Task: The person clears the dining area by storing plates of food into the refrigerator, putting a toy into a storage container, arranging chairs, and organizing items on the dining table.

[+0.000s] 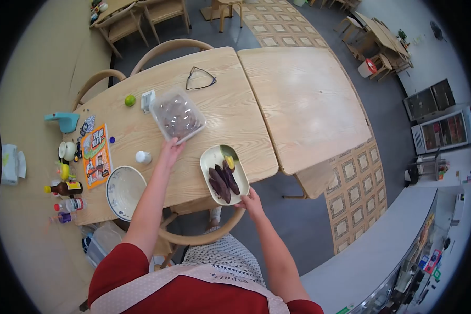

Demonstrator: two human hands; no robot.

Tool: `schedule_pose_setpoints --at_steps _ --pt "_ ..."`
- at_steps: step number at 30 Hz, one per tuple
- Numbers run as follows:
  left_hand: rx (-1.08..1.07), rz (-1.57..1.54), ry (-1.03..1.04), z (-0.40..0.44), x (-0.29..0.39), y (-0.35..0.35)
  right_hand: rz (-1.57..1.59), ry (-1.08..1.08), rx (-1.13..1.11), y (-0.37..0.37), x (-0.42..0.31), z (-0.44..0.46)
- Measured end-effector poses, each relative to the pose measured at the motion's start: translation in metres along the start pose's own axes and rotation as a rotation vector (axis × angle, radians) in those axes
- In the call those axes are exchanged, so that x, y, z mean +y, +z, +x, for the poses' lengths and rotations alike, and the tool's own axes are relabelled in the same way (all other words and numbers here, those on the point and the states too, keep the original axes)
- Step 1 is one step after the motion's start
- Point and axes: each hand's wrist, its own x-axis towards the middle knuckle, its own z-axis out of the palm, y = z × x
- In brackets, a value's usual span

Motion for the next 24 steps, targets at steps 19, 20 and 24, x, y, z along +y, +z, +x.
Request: schedule_pose_setpoints --at_steps 19,20,24 --pt "-0.597 0.428 -0.374 -0.236 -0.236 0.308 0.395 -0.419 0.649 -0.376 -0.008 -0.309" --pt "-0.630 0.318 -0.426 -0.240 -0.257 0.336 0.378 -0.422 0.673 -0.397 -0.012 -0.318" --pt "-0.663 0.408 -0.574 -0.258 -0.375 0.445 0.500 -0.395 0.775 -0.518 -0.010 -0.352"
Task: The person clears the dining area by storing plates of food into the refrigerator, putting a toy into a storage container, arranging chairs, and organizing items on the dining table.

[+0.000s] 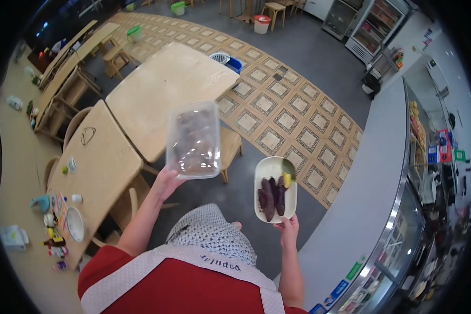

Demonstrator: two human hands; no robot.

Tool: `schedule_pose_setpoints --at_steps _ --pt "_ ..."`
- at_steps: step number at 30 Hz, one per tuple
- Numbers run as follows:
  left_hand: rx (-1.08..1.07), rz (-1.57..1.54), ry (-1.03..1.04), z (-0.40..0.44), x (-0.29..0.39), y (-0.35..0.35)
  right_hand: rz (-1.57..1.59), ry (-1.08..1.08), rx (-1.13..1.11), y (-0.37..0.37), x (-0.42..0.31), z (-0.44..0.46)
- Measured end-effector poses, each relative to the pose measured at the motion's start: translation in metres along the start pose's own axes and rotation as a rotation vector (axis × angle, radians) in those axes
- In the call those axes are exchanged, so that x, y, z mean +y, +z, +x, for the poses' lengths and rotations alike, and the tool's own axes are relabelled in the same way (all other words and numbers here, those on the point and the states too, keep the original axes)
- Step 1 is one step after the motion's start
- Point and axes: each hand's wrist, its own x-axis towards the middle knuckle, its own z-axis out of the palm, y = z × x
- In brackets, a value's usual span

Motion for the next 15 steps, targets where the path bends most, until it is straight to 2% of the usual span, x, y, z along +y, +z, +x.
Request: schedule_pose_setpoints --at_steps 1,2,4,7,15 --pt "0.015 -0.007 -0.011 0.027 -0.016 0.021 -0.009 0.017 0.003 -0.020 -0.011 0.018" --pt "-0.056 -0.011 -0.015 0.013 -0.037 0.019 0.006 -0.039 0.043 -0.036 -0.001 0.003" --pt "-0.141 -0.004 -0.069 0.044 -0.028 -0.001 0.039 -0.080 0.129 -0.012 0.003 0.012" --pt "-0.159 -0.007 -0.189 0.132 -0.085 0.076 0.137 -0.071 0.172 -0.083 -0.046 0.078" --pt "-0.160 -0.127 -0.233 0.325 -0.119 0.149 0.142 -0.047 0.276 -0.112 -0.147 0.202"
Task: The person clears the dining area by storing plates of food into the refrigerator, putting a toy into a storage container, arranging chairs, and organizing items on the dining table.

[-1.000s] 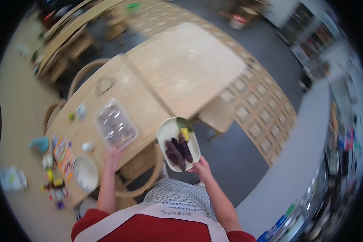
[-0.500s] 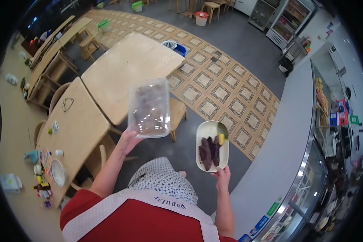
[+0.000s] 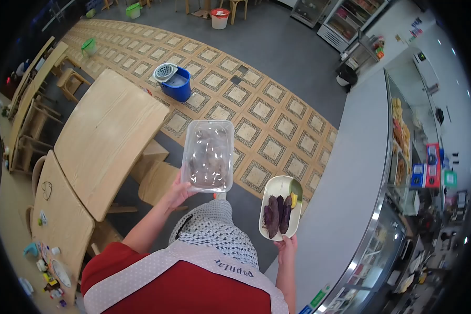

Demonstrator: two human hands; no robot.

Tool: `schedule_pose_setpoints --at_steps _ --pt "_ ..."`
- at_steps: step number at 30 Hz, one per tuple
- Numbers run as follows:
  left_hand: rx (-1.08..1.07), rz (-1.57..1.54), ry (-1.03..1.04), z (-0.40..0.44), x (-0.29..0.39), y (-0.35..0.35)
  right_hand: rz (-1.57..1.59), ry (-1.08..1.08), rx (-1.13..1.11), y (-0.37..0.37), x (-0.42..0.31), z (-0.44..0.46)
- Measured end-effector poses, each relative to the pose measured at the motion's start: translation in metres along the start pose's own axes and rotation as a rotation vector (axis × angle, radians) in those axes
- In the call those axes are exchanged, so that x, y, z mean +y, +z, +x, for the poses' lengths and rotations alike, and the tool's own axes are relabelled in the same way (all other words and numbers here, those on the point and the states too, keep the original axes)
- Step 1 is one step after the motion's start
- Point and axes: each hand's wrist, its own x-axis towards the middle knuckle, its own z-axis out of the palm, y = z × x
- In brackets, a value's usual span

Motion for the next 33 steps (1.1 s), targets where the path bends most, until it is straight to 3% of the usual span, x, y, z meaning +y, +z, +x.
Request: schedule_pose_setpoints --at_steps 11,19,24,27,28,30,33 --pt "0.201 -0.109 0.249 0.204 0.073 0.012 -0.122 -0.007 -0.158 0.104 -0.137 0.248" --pt "0.426 -0.275 0.563 0.310 0.121 -0.007 -0.347 0.090 -0.542 0.259 -0.226 0.438" --pt "0.538 -0.370 0.744 0.356 0.176 -0.058 -0.473 0.097 -0.645 0.385 -0.255 0.498" --pt "0.602 -0.398 0.813 0.388 0.232 -0.129 -0.470 0.098 -0.721 0.479 -0.255 0.521" --pt "0.598 -0.399 0.835 0.398 0.254 -0.153 -0.469 0.092 -0.624 0.512 -0.251 0.518" --pt "0.755 -0.428 0.902 0.412 0.271 -0.188 -0.479 0.092 -0.662 0.557 -0.244 0.527" --pt "0.820 -0.528 0.893 0.427 0.295 -0.246 -0.496 0.110 -0.719 0.623 -0.239 0.532"
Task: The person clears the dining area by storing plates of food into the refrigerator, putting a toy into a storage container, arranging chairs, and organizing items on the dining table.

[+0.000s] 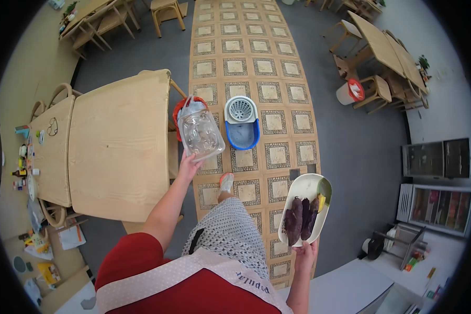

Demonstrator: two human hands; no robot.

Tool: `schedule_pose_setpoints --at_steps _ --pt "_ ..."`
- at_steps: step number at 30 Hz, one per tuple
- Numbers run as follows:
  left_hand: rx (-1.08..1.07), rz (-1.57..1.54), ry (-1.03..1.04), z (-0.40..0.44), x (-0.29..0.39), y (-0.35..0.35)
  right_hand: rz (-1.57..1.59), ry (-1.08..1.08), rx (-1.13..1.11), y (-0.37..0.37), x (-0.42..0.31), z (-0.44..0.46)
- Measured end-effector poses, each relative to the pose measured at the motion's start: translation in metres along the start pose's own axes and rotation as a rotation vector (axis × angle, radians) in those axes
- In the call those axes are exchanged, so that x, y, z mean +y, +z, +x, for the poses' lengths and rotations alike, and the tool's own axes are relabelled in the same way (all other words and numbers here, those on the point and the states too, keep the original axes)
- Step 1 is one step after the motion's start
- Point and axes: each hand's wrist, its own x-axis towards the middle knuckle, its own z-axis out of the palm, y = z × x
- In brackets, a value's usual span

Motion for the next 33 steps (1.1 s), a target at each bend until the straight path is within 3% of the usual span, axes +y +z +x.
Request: schedule_pose_setpoints --at_steps 7,16,19,23,25,28,33 --pt "0.091 -0.078 0.026 0.071 0.020 -0.020 -0.003 -0.028 -0.147 0.083 -0.050 0.087" --pt "0.079 -0.105 0.108 0.068 0.017 -0.011 -0.009 0.015 -0.258 0.125 -0.077 0.134" --pt "0.046 -0.040 0.020 0.055 -0.007 -0.002 0.047 0.030 -0.235 0.109 -0.082 0.139" --pt "0.015 -0.093 0.055 0.020 -0.027 0.068 0.061 -0.018 -0.331 0.071 -0.099 0.142" --pt "-0.121 -0.155 0.010 0.001 -0.039 0.091 0.029 -0.040 -0.295 0.043 -0.106 0.139" --pt "-0.179 -0.179 0.023 -0.019 -0.057 0.132 -0.069 -0.067 -0.195 0.003 -0.123 0.149" --pt "-0.169 -0.181 0.086 -0.057 -0.081 0.161 -0.154 -0.048 -0.218 -0.046 -0.136 0.165"
